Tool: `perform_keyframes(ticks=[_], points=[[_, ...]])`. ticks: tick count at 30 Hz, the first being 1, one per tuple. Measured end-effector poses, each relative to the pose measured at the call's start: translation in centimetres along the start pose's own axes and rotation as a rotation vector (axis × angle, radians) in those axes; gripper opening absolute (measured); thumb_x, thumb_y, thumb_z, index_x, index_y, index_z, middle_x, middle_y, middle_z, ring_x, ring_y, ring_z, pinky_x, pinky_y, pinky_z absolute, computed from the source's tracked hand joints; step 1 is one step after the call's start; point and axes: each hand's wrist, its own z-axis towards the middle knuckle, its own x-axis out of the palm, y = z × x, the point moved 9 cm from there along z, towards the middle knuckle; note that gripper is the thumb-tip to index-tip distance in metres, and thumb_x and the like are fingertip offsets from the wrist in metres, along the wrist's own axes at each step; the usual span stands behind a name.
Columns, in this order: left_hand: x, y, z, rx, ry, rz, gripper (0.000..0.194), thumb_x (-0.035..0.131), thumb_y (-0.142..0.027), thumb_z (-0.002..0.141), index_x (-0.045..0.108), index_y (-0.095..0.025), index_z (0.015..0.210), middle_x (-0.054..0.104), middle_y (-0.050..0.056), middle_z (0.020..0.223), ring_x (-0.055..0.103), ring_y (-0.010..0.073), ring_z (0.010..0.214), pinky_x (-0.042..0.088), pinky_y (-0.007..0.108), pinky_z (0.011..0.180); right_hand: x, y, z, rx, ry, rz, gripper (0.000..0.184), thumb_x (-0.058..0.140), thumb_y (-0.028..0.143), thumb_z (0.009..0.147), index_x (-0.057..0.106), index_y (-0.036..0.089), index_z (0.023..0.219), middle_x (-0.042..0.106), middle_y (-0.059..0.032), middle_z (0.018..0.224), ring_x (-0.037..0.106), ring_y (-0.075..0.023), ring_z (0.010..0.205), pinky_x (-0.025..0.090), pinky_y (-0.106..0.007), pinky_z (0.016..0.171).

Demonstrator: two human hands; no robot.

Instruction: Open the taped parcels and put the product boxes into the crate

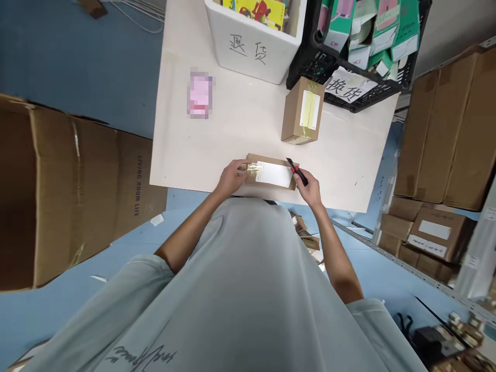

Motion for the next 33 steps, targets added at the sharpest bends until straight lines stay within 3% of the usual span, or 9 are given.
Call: perform_keyframes(ticks=[4,9,16,21,27,33], points=[[0.3,0.7,0.6,0.039,0.038,-0.027,0.044,0.072,-0.029,0.095,0.077,-0.025,0.138,0.072,0.008,0.142,0.074,0.025,0.115,0.066,0.036,0.099,2.5,6.6,0.1,-0.183,0.215,-0.245,0.055,0.04,0.055,0.12,0.068,0.028,0.159,0.079,-0.0106,0.144,0.074,-0.0329,0.128,0.061,-0.043,0.107],[0.6,1.2,1.2,0.087,0.087,-0.075,0.045,0.073,-0.025,0.095,0.076,-0.024,0.14,0.07,0.009,0.139,0.073,0.0255,0.115,0.066,0.037,0.099,5.5,10.7,0.4,-0.23,0.376,-0.652,0.054,0.035,0.05,0.124,0.06,0.031,0.168,0.077,-0.0131,0.131,0.076,-0.0305,0.107,0.057,-0.035,0.086],[0.8,0.9,1.3,0.146,0.124,-0.098,0.043,0.074,-0.024,0.096,0.076,-0.025,0.139,0.068,0.009,0.137,0.072,0.0245,0.111,0.066,0.036,0.095,6.8,12.7,0.8,-0.262,0.441,-0.887,0.051,0.038,0.038,0.123,0.055,0.033,0.171,0.075,-0.0142,0.131,0.075,-0.0292,0.104,0.054,-0.036,0.087],[0.9,0.8,1.3,0.143,0.126,-0.116,0.043,0.076,-0.022,0.095,0.077,-0.024,0.138,0.068,0.009,0.137,0.071,0.026,0.113,0.064,0.041,0.106,6.9,13.5,0.7,-0.248,0.464,-0.958,0.055,0.034,0.027,0.121,0.051,0.03,0.173,0.074,-0.0165,0.131,0.074,-0.0306,0.106,0.054,-0.038,0.088],[0.9,0.7,1.3,0.163,0.137,-0.053,0.043,0.074,-0.024,0.097,0.076,-0.026,0.14,0.068,0.009,0.14,0.073,0.0256,0.112,0.065,0.042,0.106,6.8,15.4,0.3,-0.248,0.538,-1.106,0.065,0.034,0.009,0.114,0.044,0.025,0.176,0.072,-0.0195,0.137,0.073,-0.0298,0.113,0.053,-0.035,0.085],[0.7,0.4,1.1,0.166,0.147,-0.006,0.045,0.072,-0.025,0.098,0.075,-0.029,0.143,0.069,0.01,0.142,0.074,0.0273,0.114,0.063,0.045,0.109,6.6,16.5,-0.1,-0.233,0.581,-1.173,0.066,0.031,0.007,0.114,0.04,0.025,0.177,0.069,-0.0214,0.145,0.072,-0.0313,0.119,0.054,-0.036,0.085]])
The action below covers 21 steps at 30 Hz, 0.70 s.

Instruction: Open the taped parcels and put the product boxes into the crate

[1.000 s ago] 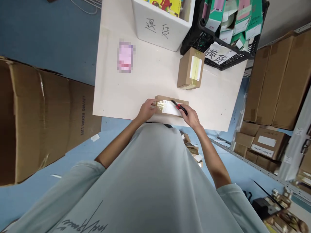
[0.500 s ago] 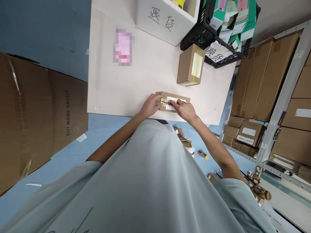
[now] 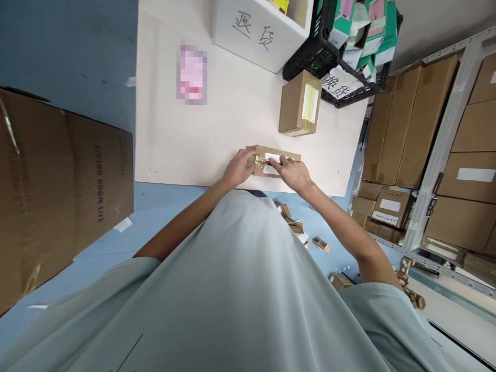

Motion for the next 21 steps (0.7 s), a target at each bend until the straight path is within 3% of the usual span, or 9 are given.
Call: perform_keyframes(ticks=[11,21], points=[[-0.5,-0.5,-0.2,-0.042,-0.009,0.053,0.044,0.079,-0.028,0.095,0.079,-0.031,0.138,0.07,0.008,0.137,0.073,0.0273,0.109,0.063,0.044,0.104,2.9,-2.9,-1.1,0.016,-0.02,0.005,0.058,0.035,0.009,0.115,0.05,0.024,0.169,0.072,-0.0197,0.139,0.073,-0.0304,0.115,0.049,-0.035,0.079],[-0.7,-0.6,0.0,-0.144,-0.035,0.12,0.045,0.08,-0.029,0.093,0.08,-0.031,0.138,0.071,0.008,0.143,0.074,0.0291,0.114,0.064,0.046,0.105,3.8,-5.5,-1.7,0.001,0.002,0.06,0.058,0.037,0.008,0.114,0.054,0.022,0.167,0.073,-0.0213,0.14,0.075,-0.0309,0.113,0.049,-0.037,0.081]])
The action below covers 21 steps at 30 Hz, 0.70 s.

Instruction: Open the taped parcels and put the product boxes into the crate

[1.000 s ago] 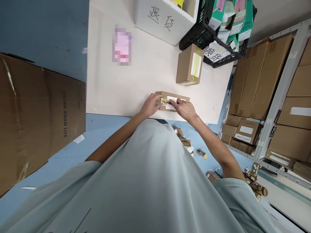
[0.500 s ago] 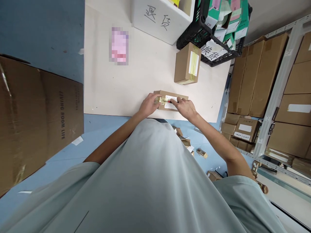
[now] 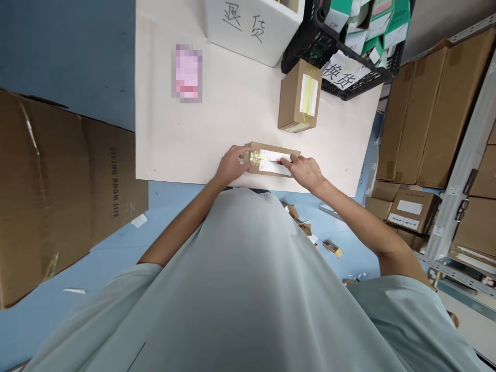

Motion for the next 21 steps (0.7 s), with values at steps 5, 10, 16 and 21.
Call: perform_keyframes(ticks=[5,10,16,21], points=[[-0.1,0.1,-0.1,-0.037,-0.029,0.008,0.046,0.081,-0.033,0.092,0.081,-0.031,0.138,0.072,0.008,0.145,0.075,0.0286,0.116,0.065,0.045,0.105,3.1,-4.6,-1.7,0.035,0.038,-0.012,0.064,0.036,0.004,0.111,0.052,0.022,0.17,0.073,-0.0217,0.138,0.076,-0.031,0.111,0.048,-0.038,0.08],[0.4,-0.1,-0.5,-0.074,-0.059,-0.011,0.047,0.08,-0.037,0.091,0.081,-0.03,0.137,0.073,0.009,0.146,0.075,0.0288,0.115,0.067,0.045,0.102,6.7,-8.6,-3.3,0.028,0.016,0.026,0.058,0.039,0.008,0.114,0.054,0.025,0.168,0.074,-0.0195,0.134,0.074,-0.0295,0.109,0.043,-0.036,0.076],[0.7,-0.9,-0.6,-0.107,-0.066,-0.012,0.048,0.08,-0.041,0.091,0.079,-0.029,0.138,0.072,0.009,0.149,0.076,0.0291,0.117,0.069,0.048,0.104,10.1,-11.2,-3.0,-0.008,-0.034,0.101,0.057,0.041,0.009,0.115,0.054,0.028,0.168,0.074,-0.0185,0.136,0.074,-0.0287,0.108,0.042,-0.034,0.076],[0.9,-1.3,-1.1,-0.146,-0.124,0.022,0.048,0.075,-0.038,0.094,0.076,-0.028,0.14,0.07,0.01,0.153,0.076,0.0288,0.119,0.068,0.049,0.106,13.4,-12.6,-0.7,-0.031,-0.123,0.197,0.048,0.036,0.02,0.121,0.06,0.026,0.163,0.076,-0.0182,0.132,0.075,-0.0272,0.103,0.042,-0.035,0.079]])
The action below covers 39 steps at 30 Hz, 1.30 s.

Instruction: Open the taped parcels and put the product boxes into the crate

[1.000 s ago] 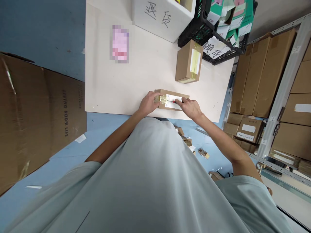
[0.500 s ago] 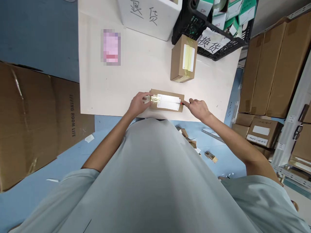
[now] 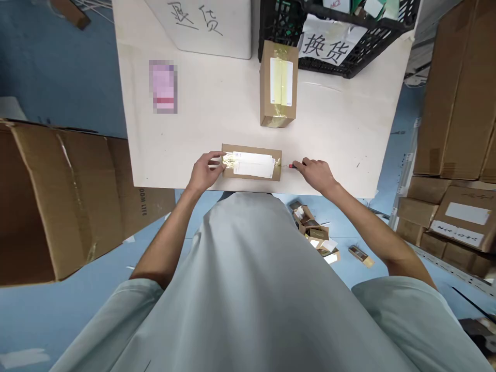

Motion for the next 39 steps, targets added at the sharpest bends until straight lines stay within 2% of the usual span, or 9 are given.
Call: perform_keyframes(ticks=[4,8,14,18,22,26,31,36,39], points=[[0.0,0.0,-0.6,-0.034,-0.063,0.056,0.049,0.073,-0.038,0.096,0.075,-0.028,0.144,0.068,0.011,0.152,0.075,0.0298,0.124,0.069,0.049,0.108,3.2,-0.6,1.8,-0.036,-0.08,0.136,0.045,0.036,0.024,0.122,0.063,0.024,0.159,0.075,-0.0158,0.135,0.074,-0.0251,0.102,0.044,-0.034,0.083],[-0.1,0.2,-0.7,-0.061,-0.092,0.08,0.05,0.074,-0.042,0.095,0.075,-0.028,0.143,0.067,0.013,0.154,0.074,0.0317,0.129,0.068,0.05,0.11,5.7,0.2,3.4,-0.063,-0.164,0.345,0.043,0.036,0.025,0.122,0.064,0.022,0.155,0.075,-0.0141,0.139,0.073,-0.0253,0.113,0.049,-0.032,0.091],[-1.1,1.1,-0.5,-0.095,-0.086,0.058,0.051,0.077,-0.048,0.092,0.075,-0.028,0.14,0.067,0.014,0.158,0.073,0.0337,0.133,0.068,0.052,0.108,6.9,3.6,4.5,-0.053,-0.323,0.747,0.048,0.028,0.029,0.123,0.062,0.02,0.155,0.074,-0.0153,0.147,0.069,-0.0246,0.132,0.055,-0.034,0.109],[-2.6,1.5,-0.9,-0.104,-0.125,0.054,0.051,0.075,-0.048,0.093,0.074,-0.027,0.139,0.068,0.014,0.159,0.072,0.0346,0.135,0.068,0.052,0.108,5.7,6.0,4.3,-0.065,-0.416,0.901,0.052,0.023,0.033,0.124,0.063,0.018,0.155,0.072,-0.0172,0.149,0.068,-0.0239,0.135,0.056,-0.035,0.114],[-3.7,2.1,-0.8,-0.119,-0.133,0.041,0.053,0.074,-0.049,0.09,0.074,-0.025,0.138,0.071,0.014,0.157,0.072,0.0337,0.136,0.065,0.053,0.114,4.4,7.1,3.9,-0.083,-0.443,0.919,0.053,0.025,0.036,0.123,0.067,0.022,0.151,0.072,-0.016,0.147,0.069,-0.0263,0.134,0.058,-0.039,0.112],[-4.3,2.5,-0.6,-0.094,-0.117,0.03,0.051,0.071,-0.046,0.091,0.074,-0.024,0.137,0.071,0.013,0.157,0.07,0.0319,0.142,0.059,0.052,0.124,3.0,7.7,3.6,-0.105,-0.44,0.867,0.052,0.028,0.034,0.121,0.068,0.021,0.151,0.073,-0.0164,0.146,0.07,-0.0273,0.132,0.059,-0.039,0.11],[-4.8,3.4,-0.6,-0.082,-0.086,0.041,0.051,0.069,-0.049,0.096,0.073,-0.025,0.141,0.07,0.012,0.159,0.067,0.0321,0.147,0.06,0.052,0.123,1.5,8.8,3.2,-0.057,-0.414,0.749,0.052,0.028,0.031,0.121,0.068,0.021,0.153,0.074,-0.0155,0.148,0.072,-0.0272,0.127,0.061,-0.037,0.101],[-5.4,4.6,-0.5,-0.056,-0.083,-0.021,0.053,0.068,-0.049,0.094,0.072,-0.025,0.14,0.07,0.013,0.159,0.066,0.0315,0.148,0.058,0.051,0.124,-0.3,10.3,2.6,0.0,-0.403,0.643,0.053,0.026,0.03,0.121,0.068,0.023,0.155,0.074,-0.0138,0.148,0.073,-0.0256,0.121,0.06,-0.032,0.088],[-5.8,5.4,-0.3,-0.031,-0.094,-0.059,0.052,0.068,-0.047,0.092,0.072,-0.023,0.138,0.071,0.015,0.157,0.067,0.0312,0.147,0.057,0.051,0.125,-1.6,11.2,2.2,0.021,-0.407,0.605,0.053,0.027,0.03,0.122,0.07,0.023,0.153,0.075,-0.0139,0.145,0.074,-0.0255,0.119,0.06,-0.032,0.087]])
